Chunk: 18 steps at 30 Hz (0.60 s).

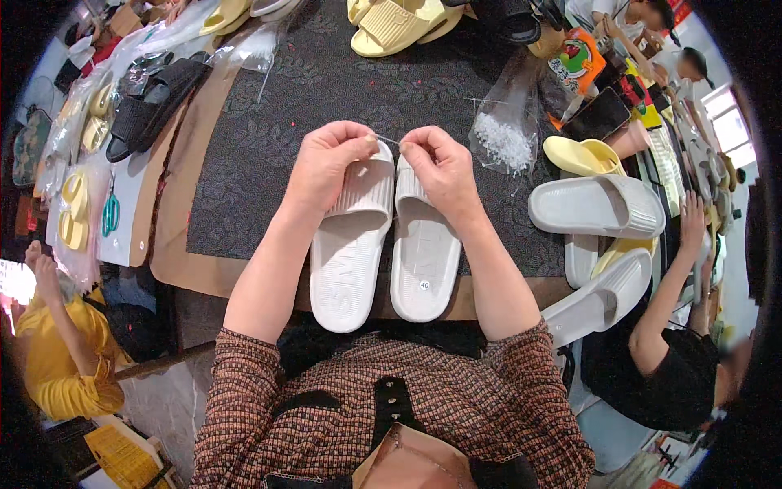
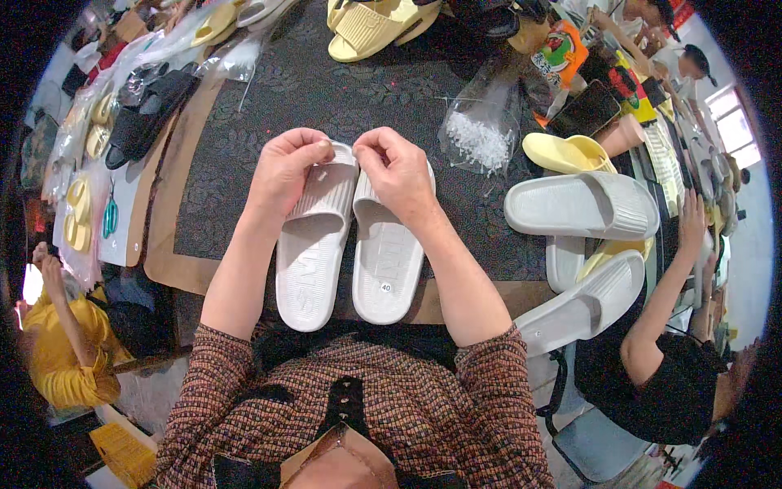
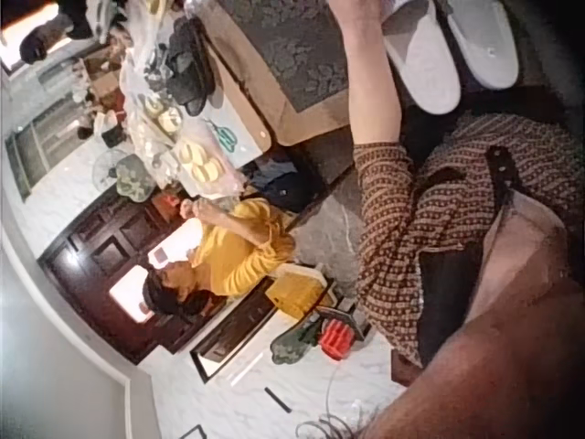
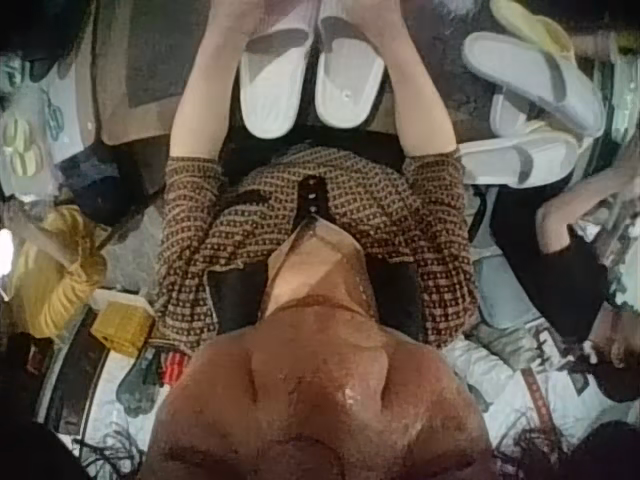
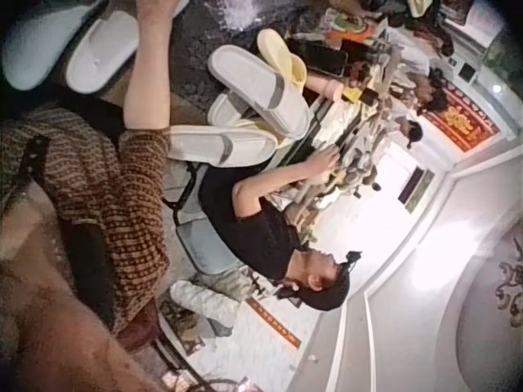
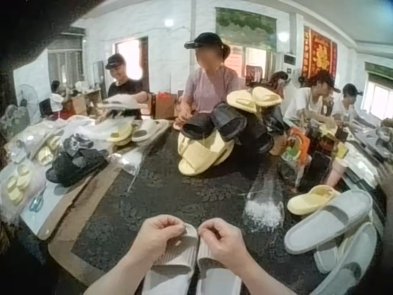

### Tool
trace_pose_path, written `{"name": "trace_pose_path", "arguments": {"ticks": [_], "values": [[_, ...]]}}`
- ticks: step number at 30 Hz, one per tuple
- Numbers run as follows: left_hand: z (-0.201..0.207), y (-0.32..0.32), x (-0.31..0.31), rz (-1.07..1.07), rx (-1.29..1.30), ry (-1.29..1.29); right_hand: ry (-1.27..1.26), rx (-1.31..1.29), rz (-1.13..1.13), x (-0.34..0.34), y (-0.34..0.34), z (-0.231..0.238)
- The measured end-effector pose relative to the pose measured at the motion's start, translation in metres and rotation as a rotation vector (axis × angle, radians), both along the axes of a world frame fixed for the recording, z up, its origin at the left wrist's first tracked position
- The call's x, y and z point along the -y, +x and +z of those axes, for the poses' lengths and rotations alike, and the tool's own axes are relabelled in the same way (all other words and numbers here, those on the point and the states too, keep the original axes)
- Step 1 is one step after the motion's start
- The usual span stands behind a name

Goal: The person assembles pairs of plastic slide slippers by hand. They pick up individual slipper halves, align them, and press them together to form a complete pair. The person handles multiple pairs of different colors, including white, yellow, and black, moving finished pairs aside on the table.

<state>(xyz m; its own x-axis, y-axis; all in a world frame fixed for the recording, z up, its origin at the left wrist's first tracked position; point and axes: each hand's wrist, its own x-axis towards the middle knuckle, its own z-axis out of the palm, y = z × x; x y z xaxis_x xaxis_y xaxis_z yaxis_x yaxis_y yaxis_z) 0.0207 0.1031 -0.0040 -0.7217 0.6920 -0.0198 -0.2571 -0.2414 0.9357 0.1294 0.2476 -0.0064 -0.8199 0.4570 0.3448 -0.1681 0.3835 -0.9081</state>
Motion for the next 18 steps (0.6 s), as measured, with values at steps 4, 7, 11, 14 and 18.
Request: {"name": "trace_pose_path", "arguments": {"ticks": [4,7,11,14,18], "values": [[0.004,-0.003,0.003,0.046,0.062,0.091,-0.079,0.006,-0.002,0.001,0.002,0.004],[0.001,-0.003,0.001,0.069,0.051,0.085,-0.033,0.005,-0.013,0.001,0.002,0.003],[0.005,-0.004,0.001,0.148,-0.065,-0.036,0.099,-0.045,-0.036,-0.002,0.003,0.005],[0.010,-0.007,0.006,0.209,-0.198,-0.157,0.186,-0.140,-0.045,0.005,0.005,0.013],[-0.002,-0.021,0.017,0.291,-0.484,-0.324,0.268,-0.201,-0.042,0.007,0.007,0.016]]}}
